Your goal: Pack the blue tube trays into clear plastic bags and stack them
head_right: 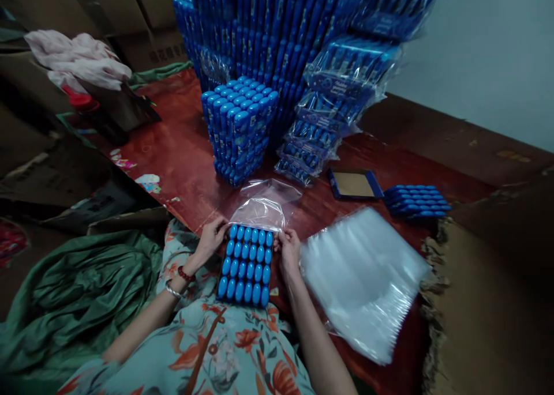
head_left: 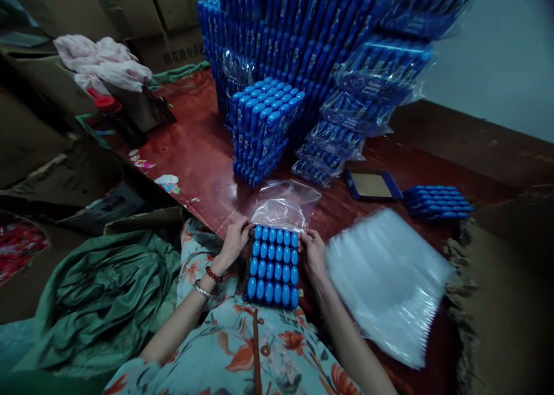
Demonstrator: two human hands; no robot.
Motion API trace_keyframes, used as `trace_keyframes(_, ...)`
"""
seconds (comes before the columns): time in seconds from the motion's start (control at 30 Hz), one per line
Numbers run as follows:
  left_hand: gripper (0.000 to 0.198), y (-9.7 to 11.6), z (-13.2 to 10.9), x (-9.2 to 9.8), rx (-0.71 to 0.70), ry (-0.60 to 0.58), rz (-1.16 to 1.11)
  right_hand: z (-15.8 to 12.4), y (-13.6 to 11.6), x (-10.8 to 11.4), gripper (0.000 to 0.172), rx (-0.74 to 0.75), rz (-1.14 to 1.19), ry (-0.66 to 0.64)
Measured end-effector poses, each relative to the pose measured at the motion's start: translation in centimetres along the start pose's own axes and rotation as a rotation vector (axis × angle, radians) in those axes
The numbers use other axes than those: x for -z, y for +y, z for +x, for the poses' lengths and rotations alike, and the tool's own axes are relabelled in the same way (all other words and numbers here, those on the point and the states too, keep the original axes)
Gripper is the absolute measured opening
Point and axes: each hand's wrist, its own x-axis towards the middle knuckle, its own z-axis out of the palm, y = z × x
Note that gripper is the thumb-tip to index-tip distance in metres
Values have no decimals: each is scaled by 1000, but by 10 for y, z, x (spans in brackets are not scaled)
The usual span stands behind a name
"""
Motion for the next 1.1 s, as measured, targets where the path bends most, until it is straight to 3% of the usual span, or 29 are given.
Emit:
trace_keyframes(0.13,20,-4,-10,-5,-21,50,-35,-28,3,5,26,15,38,74)
trace_keyframes(0.23,22,-4,-14,-7,-58,54,-51,-42,-4,15,18,314,-175,104)
trace_keyframes(0.3,23,-4,-15,-8,-84,44,-52,-39,-12,20,15,540,-327,101)
trace_keyframes(0.33,23,-5,-15,-9,-93,41,-48,-34,-17,21,17,582,-364,104)
trace_keyframes(0.43,24,-8,-14,-9,-115,41,-29,-10,-34,18,35,422,-391,-5)
trace_keyframes(0.5,23,-10,-14,-9,-135,38,-17,5,-44,15,34,265,-375,-188)
trace_keyframes(0.57,23,-11,-15,-7,-162,27,-9,10,-48,14,31,229,-356,-269)
trace_keyframes(0.63,23,-11,-20,-6,-186,11,-7,2,-48,16,31,298,-367,-223)
trace_keyframes(0.77,24,-9,-35,-2,-251,4,21,-36,-38,22,15,519,-437,-122)
trace_keyframes(0.93,26,-10,-53,5,-477,158,191,-70,-29,26,20,894,-549,-159)
trace_keyframes(1.1,31,-7,-73,20,-610,134,304,-82,-18,43,28,966,-594,-212)
